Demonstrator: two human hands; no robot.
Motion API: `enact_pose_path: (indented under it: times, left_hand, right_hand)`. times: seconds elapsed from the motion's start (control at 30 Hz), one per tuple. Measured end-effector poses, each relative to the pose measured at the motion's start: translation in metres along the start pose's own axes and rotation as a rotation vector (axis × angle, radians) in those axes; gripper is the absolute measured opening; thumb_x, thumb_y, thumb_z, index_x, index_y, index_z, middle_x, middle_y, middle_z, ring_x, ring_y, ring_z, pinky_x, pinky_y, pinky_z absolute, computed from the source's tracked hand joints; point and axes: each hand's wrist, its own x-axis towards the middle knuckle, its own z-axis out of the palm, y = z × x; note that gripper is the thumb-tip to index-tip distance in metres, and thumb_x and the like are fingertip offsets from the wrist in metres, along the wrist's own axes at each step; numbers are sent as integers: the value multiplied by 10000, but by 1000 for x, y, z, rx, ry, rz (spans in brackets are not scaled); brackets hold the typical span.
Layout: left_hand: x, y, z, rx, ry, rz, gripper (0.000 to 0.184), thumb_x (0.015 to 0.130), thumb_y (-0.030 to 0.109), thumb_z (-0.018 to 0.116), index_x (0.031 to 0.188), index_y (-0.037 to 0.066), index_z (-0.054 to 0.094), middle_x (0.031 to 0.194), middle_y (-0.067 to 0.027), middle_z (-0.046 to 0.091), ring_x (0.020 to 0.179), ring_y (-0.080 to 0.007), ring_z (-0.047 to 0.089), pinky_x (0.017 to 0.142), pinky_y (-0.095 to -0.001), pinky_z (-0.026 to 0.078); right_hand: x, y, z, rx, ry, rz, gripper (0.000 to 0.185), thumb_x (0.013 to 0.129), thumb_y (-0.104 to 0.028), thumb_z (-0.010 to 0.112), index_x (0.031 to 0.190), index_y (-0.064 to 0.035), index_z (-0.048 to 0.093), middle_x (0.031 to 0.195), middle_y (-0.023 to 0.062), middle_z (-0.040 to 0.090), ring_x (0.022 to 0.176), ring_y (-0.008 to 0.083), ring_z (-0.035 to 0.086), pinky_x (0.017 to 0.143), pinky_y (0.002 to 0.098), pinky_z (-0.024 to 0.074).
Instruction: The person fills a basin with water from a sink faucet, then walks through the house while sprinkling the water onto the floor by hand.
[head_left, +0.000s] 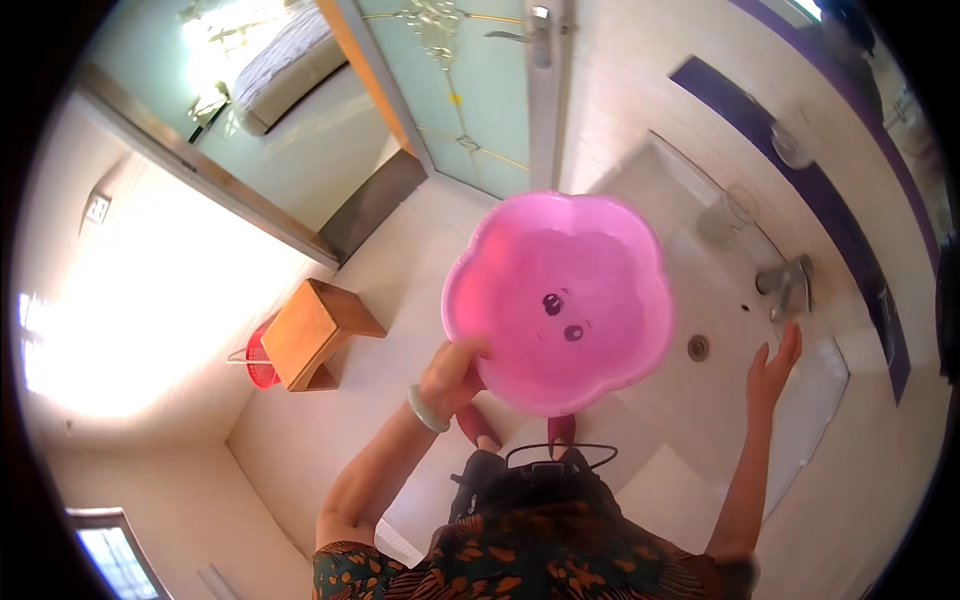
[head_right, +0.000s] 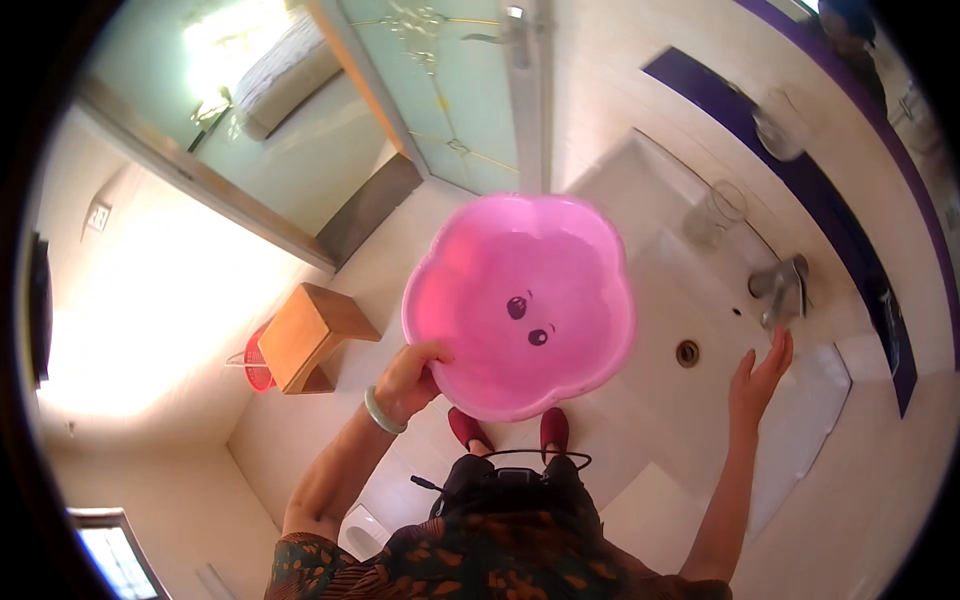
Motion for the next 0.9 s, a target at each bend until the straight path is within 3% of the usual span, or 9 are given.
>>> enact_pose_path:
  times: [0.07,0.13,0.2,0.3,0.37,0.6,0.87,0.9]
  left_hand:
    - [-27,26,-29,28,96,130,142,712,12,530,853,-7,529,798,-82,560,692,-195,563,619,-319,470]
    - [-29,34,-80,-143,142,55,141,710,23,535,848,5,516,794,-88,566,691,-206,572,609,-343,481]
    - [-51,51,-112,-82,232,208,107,737,44,513,825,-10,543,764,-87,559,651,-199,558,579,-323,472]
    - [-67,61,-193,-138,415,214,149,762,71,476,802,-45,561,758,-102,560,631,-215,560,563,-325,474]
    - [-66,61,-253,-224,391,237,183,749,86,484,849,-53,549,817,-117,562,741,-245,579,612,-351,490]
    - [-84,89,-325,-333,567,329,274,720,86,495,954,-54,522,923,-144,542,888,-282,555,676,-390,497]
    - [-56,124,-364,-596,661,357,486,675,22,461,1155,-38,406,1116,-184,478,1032,-350,500,840,-498,460]
    - [-40,136,-367,-669,640,374,500,671,16,456,1166,-35,400,1134,-190,469,1050,-355,490,859,-510,448]
  right_hand:
    - [-2,-38,26,-28,-128,-22,481,822,-2,459,1281,-24,318,1322,174,295,1240,303,299,990,363,297]
    - [-12,-51,39,8,-147,-72,467,818,3,464,1266,-18,333,1301,169,325,1228,303,315,982,362,307]
    - [-16,-81,67,53,-168,-128,454,814,9,468,1251,-11,347,1279,164,354,1217,302,331,973,362,317]
    - [-20,-125,92,95,-191,-143,433,811,14,475,1230,-17,372,1230,148,404,1146,293,406,930,354,359]
    - [-22,-163,105,147,-257,-76,419,808,17,474,1216,-31,390,1203,133,419,1075,271,457,881,341,392]
    - [4,-210,155,91,-324,6,372,829,2,456,1195,-39,411,1135,124,464,1008,241,503,839,330,415]
    - [84,-307,281,314,-301,-89,357,821,16,443,1177,-11,424,1101,137,487,944,234,532,814,323,432]
    - [98,-334,295,300,-317,-191,360,819,29,437,1176,-12,420,1101,141,483,914,238,539,805,329,435]
